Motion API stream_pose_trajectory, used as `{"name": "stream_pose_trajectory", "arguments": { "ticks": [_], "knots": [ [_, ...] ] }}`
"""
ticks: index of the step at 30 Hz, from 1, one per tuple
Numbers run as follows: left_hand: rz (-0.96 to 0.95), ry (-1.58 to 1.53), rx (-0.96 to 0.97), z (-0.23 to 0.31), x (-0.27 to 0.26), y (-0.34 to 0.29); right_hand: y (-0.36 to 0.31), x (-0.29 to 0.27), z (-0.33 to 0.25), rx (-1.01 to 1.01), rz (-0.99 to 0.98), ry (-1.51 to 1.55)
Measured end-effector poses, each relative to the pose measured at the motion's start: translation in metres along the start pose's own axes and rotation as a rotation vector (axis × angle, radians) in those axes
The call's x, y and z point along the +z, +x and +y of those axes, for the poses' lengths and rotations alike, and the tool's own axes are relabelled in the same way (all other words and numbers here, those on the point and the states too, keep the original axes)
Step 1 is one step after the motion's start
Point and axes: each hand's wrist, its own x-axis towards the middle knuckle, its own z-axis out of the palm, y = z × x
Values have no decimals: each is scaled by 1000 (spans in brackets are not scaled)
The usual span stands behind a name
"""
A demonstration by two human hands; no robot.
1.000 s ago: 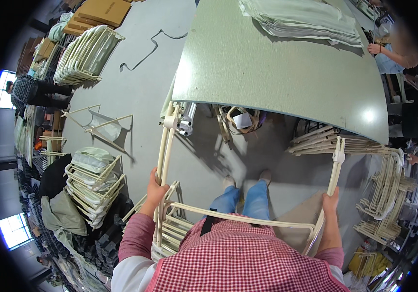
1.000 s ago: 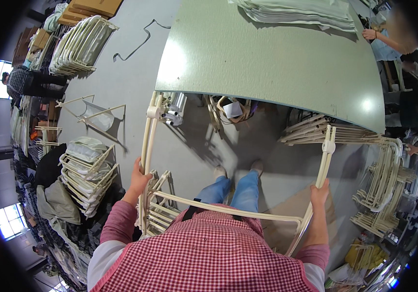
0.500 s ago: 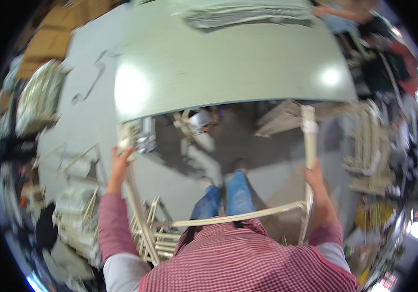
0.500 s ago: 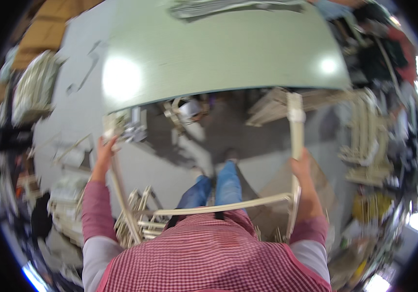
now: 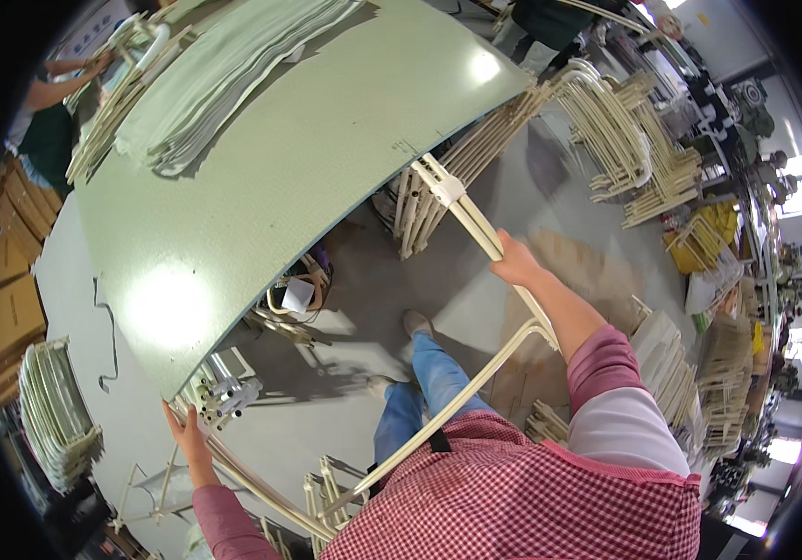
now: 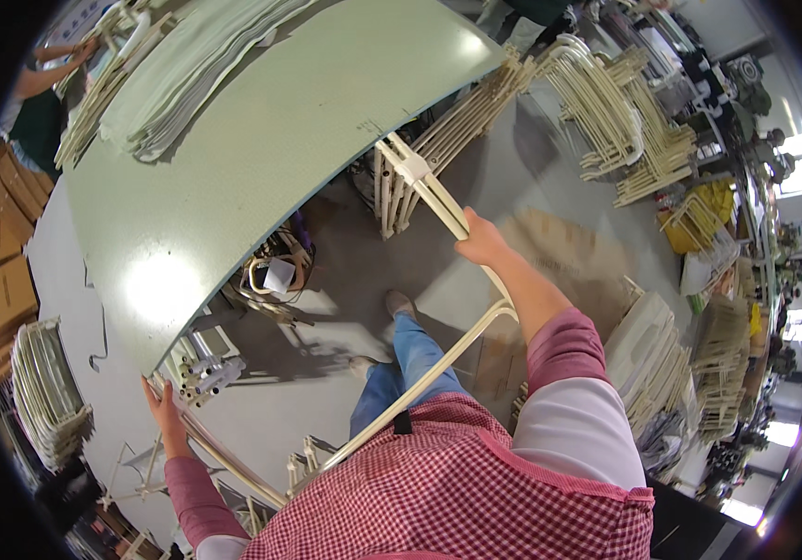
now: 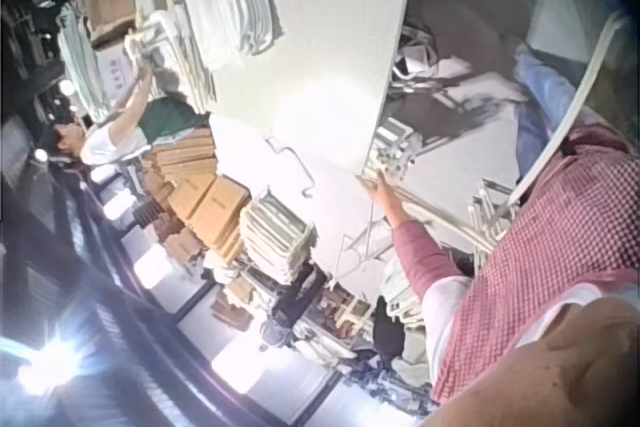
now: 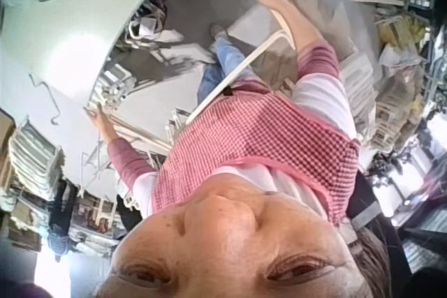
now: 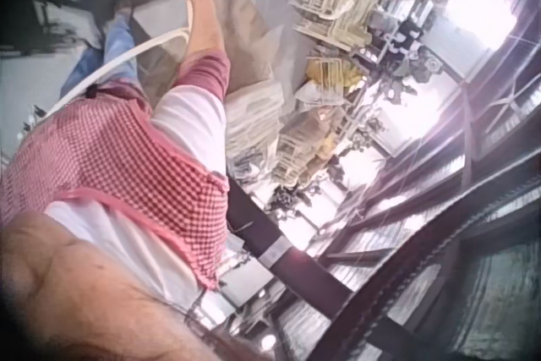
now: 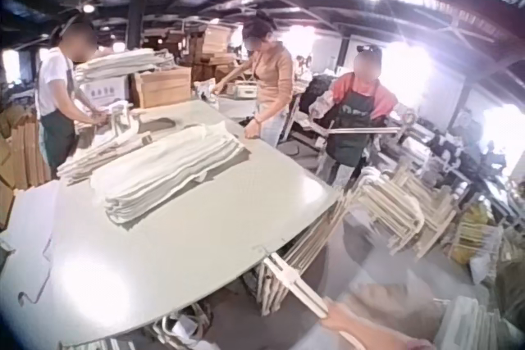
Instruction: The person assembles a white metal frame by inserting rods into joints and securing them. They then place a light-colored fabric sheet over the frame, tucking and smoothing it into place. The process is repeated for multiple units on a large work table.
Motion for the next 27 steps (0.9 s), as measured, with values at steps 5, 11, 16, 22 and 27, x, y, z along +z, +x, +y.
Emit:
{"name": "stream_pose_trajectory", "arguments": {
  "ticks": [5,11,16,22,27],
  "knots": [
    [46,79,-62,0,-2,6,5,6,6,-19,-11,-4],
    [-39,116,-90,-8,-11,12,9,4,6,-47,-17,40],
    [-29,137,-91,-3,-11,14,12,4,5,-71,-16,-11],
    [-62,91,-126,-2,-12,16,26,-2,0,33,-130,59],
    [-15,80,-118,-10,-15,22,65,3,-20,40,-84,510]
  ]
}}
